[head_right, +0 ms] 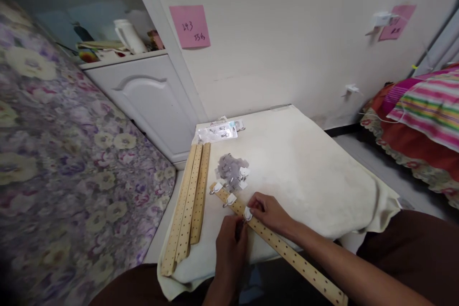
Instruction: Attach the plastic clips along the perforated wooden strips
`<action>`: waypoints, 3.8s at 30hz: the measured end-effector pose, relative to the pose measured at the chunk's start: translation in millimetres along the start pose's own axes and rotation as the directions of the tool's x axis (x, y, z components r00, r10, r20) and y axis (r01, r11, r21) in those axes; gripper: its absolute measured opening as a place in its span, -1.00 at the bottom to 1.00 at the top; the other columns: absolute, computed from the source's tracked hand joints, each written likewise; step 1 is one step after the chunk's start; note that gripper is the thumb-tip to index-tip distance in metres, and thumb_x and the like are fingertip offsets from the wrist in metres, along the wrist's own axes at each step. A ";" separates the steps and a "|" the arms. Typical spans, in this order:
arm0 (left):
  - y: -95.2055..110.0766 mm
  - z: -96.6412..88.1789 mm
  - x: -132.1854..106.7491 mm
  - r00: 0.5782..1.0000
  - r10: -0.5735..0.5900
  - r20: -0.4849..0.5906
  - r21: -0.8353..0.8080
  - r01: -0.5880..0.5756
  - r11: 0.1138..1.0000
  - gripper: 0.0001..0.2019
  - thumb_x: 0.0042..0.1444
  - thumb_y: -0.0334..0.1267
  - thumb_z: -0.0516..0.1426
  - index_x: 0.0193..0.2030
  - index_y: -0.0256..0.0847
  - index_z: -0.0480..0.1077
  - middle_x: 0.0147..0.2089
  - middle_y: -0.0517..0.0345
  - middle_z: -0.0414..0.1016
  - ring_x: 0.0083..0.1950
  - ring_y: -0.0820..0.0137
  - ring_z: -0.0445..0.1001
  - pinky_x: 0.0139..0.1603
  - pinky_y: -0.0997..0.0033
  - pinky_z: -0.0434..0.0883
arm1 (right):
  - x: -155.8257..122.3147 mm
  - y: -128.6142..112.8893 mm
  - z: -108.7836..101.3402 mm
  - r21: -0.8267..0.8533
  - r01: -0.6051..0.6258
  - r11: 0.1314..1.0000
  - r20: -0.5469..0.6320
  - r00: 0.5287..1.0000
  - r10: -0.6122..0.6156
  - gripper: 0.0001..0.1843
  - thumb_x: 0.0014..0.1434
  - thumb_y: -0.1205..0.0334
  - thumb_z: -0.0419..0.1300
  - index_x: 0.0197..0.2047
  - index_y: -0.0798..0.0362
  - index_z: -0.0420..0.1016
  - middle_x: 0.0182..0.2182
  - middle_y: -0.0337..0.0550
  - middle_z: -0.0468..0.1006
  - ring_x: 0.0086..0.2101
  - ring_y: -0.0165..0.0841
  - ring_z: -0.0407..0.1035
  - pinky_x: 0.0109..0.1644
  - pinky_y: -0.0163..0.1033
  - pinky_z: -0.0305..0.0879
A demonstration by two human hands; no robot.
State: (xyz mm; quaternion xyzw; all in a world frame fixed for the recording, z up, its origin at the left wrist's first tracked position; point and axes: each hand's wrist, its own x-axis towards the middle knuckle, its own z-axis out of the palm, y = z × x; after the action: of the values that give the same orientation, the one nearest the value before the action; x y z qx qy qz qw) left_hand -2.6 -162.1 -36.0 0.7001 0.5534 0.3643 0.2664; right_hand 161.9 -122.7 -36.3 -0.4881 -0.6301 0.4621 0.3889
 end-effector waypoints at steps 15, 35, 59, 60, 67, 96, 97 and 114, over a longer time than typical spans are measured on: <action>3.1 -4.0 4.9 0.999 -0.034 -0.006 0.036 0.034 0.999 -0.88 0.16 -0.28 0.05 -0.32 -0.18 0.41 -0.33 0.14 0.38 -0.30 0.37 0.40 -0.29 0.41 0.36 | 1.2 3.0 -1.8 0.024 -0.002 1.000 0.058 0.998 0.001 -0.81 0.10 0.32 0.10 -0.19 0.05 0.45 -0.48 -0.28 0.39 -0.43 -0.41 0.27 -0.35 -0.32 0.20; 0.1 -2.2 4.9 1.000 0.007 0.011 0.076 -0.007 0.997 -0.89 0.16 -0.31 0.05 -0.33 -0.19 0.38 -0.34 0.15 0.37 -0.31 0.38 0.38 -0.33 0.43 0.33 | 0.9 -4.1 -2.1 -0.105 0.020 0.994 0.044 0.999 -0.016 -0.81 0.08 0.36 0.08 -0.22 0.07 0.44 -0.46 -0.25 0.44 -0.43 -0.39 0.31 -0.34 -0.33 0.22; 2.9 -3.7 4.3 1.000 0.018 -0.009 0.072 -0.018 0.997 -0.89 0.16 -0.33 0.03 -0.33 -0.18 0.38 -0.35 0.15 0.38 -0.31 0.39 0.38 -0.34 0.43 0.34 | 2.0 -3.5 2.2 -0.098 -0.021 0.995 0.030 0.999 0.024 -0.86 0.07 0.21 0.18 -0.27 0.03 0.44 -0.54 -0.31 0.37 -0.51 -0.43 0.23 -0.43 -0.34 0.15; 2.9 -3.9 4.2 1.000 0.017 -0.010 0.074 -0.016 0.997 -0.88 0.16 -0.33 0.04 -0.34 -0.18 0.38 -0.35 0.15 0.38 -0.31 0.39 0.38 -0.34 0.43 0.34 | 2.2 -3.7 2.2 -0.093 -0.026 0.995 0.032 0.999 0.029 -0.86 0.07 0.20 0.19 -0.27 0.04 0.45 -0.54 -0.31 0.37 -0.51 -0.43 0.23 -0.43 -0.34 0.15; -1.6 -2.0 4.7 0.999 0.037 -0.013 0.072 -0.036 0.997 -0.89 0.14 -0.34 0.05 -0.37 -0.18 0.38 -0.36 0.16 0.38 -0.31 0.39 0.39 -0.32 0.43 0.34 | 8.1 -4.0 2.3 -0.090 -0.075 0.993 0.045 0.996 0.080 -0.91 0.01 0.24 0.21 -0.35 0.05 0.43 -0.56 -0.34 0.36 -0.51 -0.46 0.21 -0.44 -0.37 0.11; -3.7 -3.5 3.1 0.998 0.049 -0.027 0.054 -0.048 0.997 -0.94 0.11 -0.32 0.07 -0.33 -0.18 0.37 -0.35 0.16 0.34 -0.36 0.40 0.36 -0.36 0.43 0.34 | 8.5 6.9 -2.4 0.092 -0.069 0.993 0.083 0.995 0.061 -0.77 0.03 0.20 0.22 -0.21 0.06 0.46 -0.51 -0.32 0.40 -0.50 -0.46 0.24 -0.42 -0.35 0.15; -3.6 -3.8 2.8 0.998 0.052 -0.029 0.047 -0.050 0.998 -0.93 0.11 -0.32 0.07 -0.33 -0.18 0.37 -0.35 0.16 0.34 -0.35 0.40 0.36 -0.36 0.43 0.34 | 8.4 6.7 -1.8 0.088 -0.063 0.994 0.079 0.995 0.056 -0.77 0.03 0.19 0.21 -0.20 0.06 0.47 -0.52 -0.32 0.40 -0.51 -0.46 0.24 -0.43 -0.36 0.14; -7.7 -3.0 4.1 0.998 0.062 -0.010 0.068 -0.061 0.996 -0.87 0.14 -0.34 0.03 -0.41 -0.18 0.34 -0.36 0.16 0.35 -0.31 0.39 0.38 -0.30 0.42 0.34 | 11.3 1.4 3.9 -0.034 -0.066 0.997 0.039 0.997 0.068 -0.84 -0.05 0.25 0.26 -0.33 0.08 0.51 -0.54 -0.32 0.38 -0.50 -0.45 0.23 -0.43 -0.36 0.12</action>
State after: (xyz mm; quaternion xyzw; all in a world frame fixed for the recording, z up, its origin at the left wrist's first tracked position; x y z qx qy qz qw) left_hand -9.0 -156.3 -39.2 0.7232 0.5450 0.3576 0.2281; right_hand 156.0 -112.4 -38.3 -0.5059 -0.6284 0.4742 0.3525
